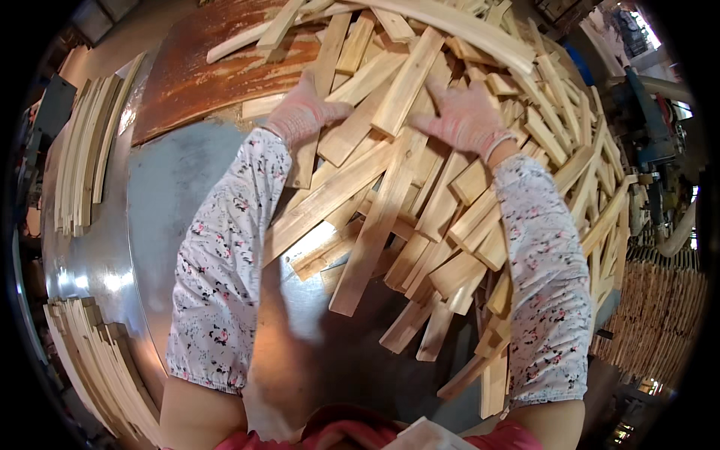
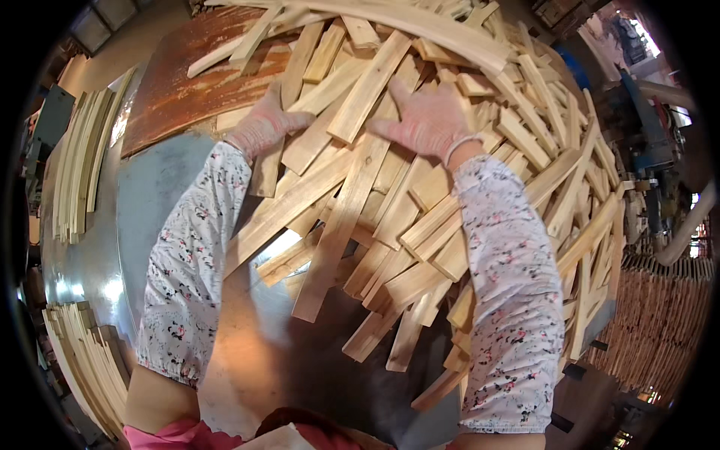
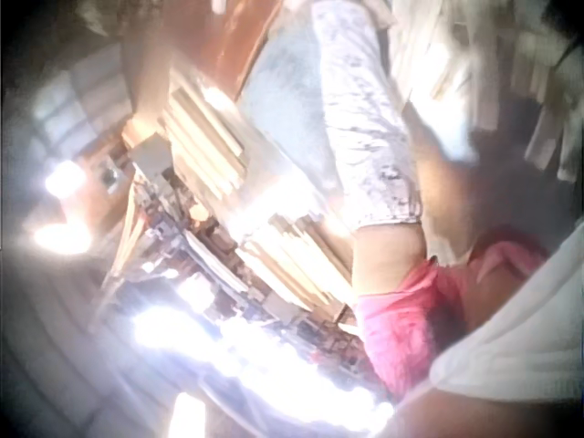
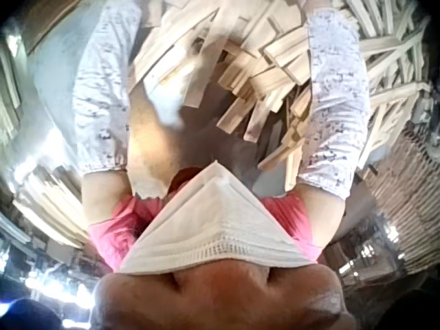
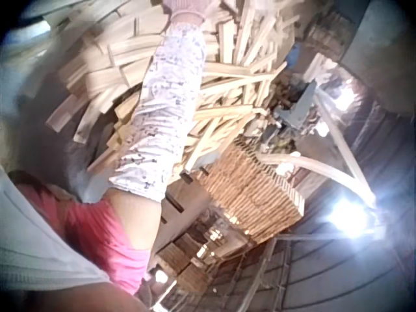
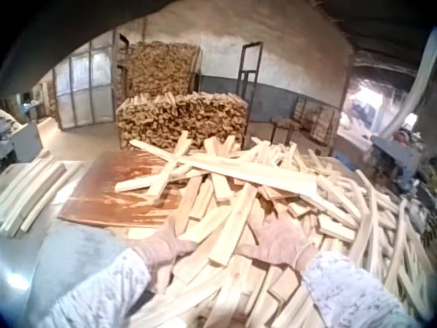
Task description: The person picks up thin wooden slats from a large pile on a metal table and arranges them into a neat, aligned stack. The person repeatedly gathers handfuls of slats, aligns them, and places them onto the growing stack.
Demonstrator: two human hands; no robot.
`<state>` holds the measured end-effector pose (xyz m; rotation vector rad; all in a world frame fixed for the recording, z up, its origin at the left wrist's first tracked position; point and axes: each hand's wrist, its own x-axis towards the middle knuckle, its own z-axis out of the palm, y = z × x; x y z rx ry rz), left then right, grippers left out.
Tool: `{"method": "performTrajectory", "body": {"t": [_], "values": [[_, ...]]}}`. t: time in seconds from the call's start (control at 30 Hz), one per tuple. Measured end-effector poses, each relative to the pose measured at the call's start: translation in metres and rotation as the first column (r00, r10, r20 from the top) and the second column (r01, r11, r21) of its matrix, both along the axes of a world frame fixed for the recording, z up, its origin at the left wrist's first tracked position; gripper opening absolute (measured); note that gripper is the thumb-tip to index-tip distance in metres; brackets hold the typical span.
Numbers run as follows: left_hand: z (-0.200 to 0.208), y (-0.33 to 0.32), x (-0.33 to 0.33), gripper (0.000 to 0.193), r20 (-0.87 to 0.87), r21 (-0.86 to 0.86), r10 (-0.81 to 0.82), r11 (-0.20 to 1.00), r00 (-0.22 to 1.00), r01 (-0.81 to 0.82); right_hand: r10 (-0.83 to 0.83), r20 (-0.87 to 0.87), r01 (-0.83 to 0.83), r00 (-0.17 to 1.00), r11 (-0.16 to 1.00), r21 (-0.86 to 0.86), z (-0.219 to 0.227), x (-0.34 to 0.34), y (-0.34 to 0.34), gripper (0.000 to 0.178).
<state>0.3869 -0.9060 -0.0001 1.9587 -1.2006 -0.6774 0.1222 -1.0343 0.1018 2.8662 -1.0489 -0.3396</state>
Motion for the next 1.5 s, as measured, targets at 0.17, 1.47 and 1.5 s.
{"method": "performTrajectory", "body": {"t": [0.17, 1.47, 1.5], "values": [[0.023, 0.023, -0.028, 0.111, -0.123, 0.097, 0.032, 0.995, 0.992, -0.020, 0.075, 0.076, -0.088, 0.994, 0.979, 0.185, -0.004, -0.028, 0.029, 0.090], [-0.057, 0.288, -0.371, 0.068, -0.382, -0.023, 0.190, 0.976, 0.904, -0.214, 0.405, 0.401, -0.540, 0.821, 0.779, 0.318, -0.021, -0.237, 0.244, 0.107], [-0.060, 0.299, -0.375, 0.069, -0.385, 0.003, 0.165, 0.984, 0.908, -0.177, 0.412, 0.396, -0.546, 0.820, 0.770, 0.329, -0.022, -0.251, 0.250, 0.102]]}}
